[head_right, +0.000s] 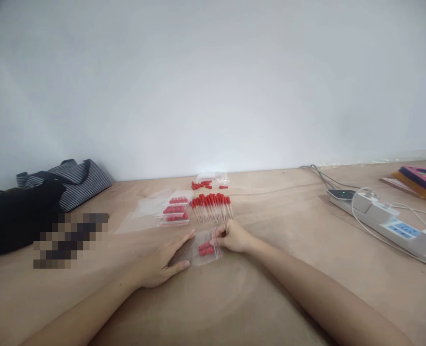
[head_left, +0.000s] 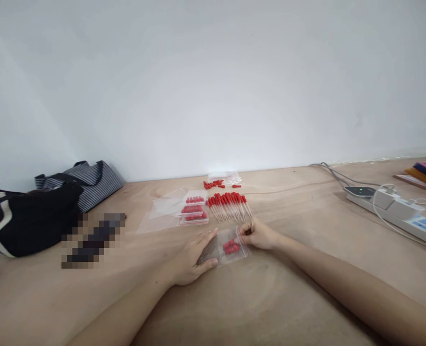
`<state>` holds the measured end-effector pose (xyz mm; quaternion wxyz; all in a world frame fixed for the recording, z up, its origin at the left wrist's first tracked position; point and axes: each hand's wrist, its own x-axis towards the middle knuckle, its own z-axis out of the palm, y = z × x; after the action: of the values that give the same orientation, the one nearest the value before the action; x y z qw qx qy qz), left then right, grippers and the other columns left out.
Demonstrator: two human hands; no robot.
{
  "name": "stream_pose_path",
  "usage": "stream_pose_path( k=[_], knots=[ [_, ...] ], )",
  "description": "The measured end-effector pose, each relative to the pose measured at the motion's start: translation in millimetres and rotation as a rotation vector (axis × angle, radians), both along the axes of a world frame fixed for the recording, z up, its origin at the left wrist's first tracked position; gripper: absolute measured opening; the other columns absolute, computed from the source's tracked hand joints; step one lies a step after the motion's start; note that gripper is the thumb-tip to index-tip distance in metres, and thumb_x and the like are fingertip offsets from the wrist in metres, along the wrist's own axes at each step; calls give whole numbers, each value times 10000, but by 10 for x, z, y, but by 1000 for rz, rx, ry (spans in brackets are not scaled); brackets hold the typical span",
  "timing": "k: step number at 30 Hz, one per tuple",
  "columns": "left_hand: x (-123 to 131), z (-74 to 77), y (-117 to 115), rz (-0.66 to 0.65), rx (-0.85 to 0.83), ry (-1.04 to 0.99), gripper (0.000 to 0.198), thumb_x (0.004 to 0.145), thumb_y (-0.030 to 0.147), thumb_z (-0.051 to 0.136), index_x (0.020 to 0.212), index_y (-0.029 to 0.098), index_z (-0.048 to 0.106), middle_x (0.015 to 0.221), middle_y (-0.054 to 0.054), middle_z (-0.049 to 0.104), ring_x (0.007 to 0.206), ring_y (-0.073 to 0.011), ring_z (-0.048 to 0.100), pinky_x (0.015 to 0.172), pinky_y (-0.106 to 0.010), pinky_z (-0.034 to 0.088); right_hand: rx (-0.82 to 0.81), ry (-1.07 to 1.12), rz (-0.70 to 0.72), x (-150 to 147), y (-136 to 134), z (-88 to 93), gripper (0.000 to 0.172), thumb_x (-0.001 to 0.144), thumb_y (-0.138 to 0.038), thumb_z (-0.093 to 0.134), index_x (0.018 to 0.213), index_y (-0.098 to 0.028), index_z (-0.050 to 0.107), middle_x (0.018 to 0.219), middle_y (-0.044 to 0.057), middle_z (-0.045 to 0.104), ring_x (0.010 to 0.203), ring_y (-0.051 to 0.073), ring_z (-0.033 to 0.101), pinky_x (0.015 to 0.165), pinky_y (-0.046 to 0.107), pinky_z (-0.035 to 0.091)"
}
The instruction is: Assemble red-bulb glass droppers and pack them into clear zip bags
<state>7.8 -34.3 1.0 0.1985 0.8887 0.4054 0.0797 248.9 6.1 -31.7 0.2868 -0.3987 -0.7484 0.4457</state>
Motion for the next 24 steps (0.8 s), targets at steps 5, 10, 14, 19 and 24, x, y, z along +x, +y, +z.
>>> stream_pose_path(
  k=[5,10,14,19,24],
  knots=[
    [10,28,-8,8,0,14,628,834,444,419,1360,192,186,1404,-76,277,1267,-237,276,1036,-397,269,-23,-104,-508,189,346,81,55,629,-180,599,652,-135,621,623,-3,610,558,93,527,514,177,389],
    [-1,14,0,4,-2,28,626,837,451,406,1362,196,180,1404,-84,275,1266,-245,277,1026,-423,275,16,-204,-745,168,691,156,105,610,-238,610,622,-138,579,575,7,569,551,113,521,475,191,340],
    [1,8,0,8,-4,37,625,834,451,410,1359,188,196,1403,-92,275,1270,-253,264,1028,-435,265,2,-264,-771,-5,823,165,133,559,-217,630,497,-158,527,481,-1,520,530,135,530,452,202,317],
    [8,17,0,10,-13,78,631,834,457,400,1355,156,211,1403,-102,273,1275,-241,256,1041,-414,252,-34,-281,-797,-119,913,207,135,513,-89,600,476,-169,497,473,20,508,551,168,549,445,215,316],
    [3,14,3,9,-17,73,635,833,451,405,1356,148,210,1403,-105,270,1276,-241,252,1042,-411,252,-55,-167,-803,-85,898,293,128,553,-94,587,662,-145,543,526,21,518,582,177,561,460,217,355]
  ],
)
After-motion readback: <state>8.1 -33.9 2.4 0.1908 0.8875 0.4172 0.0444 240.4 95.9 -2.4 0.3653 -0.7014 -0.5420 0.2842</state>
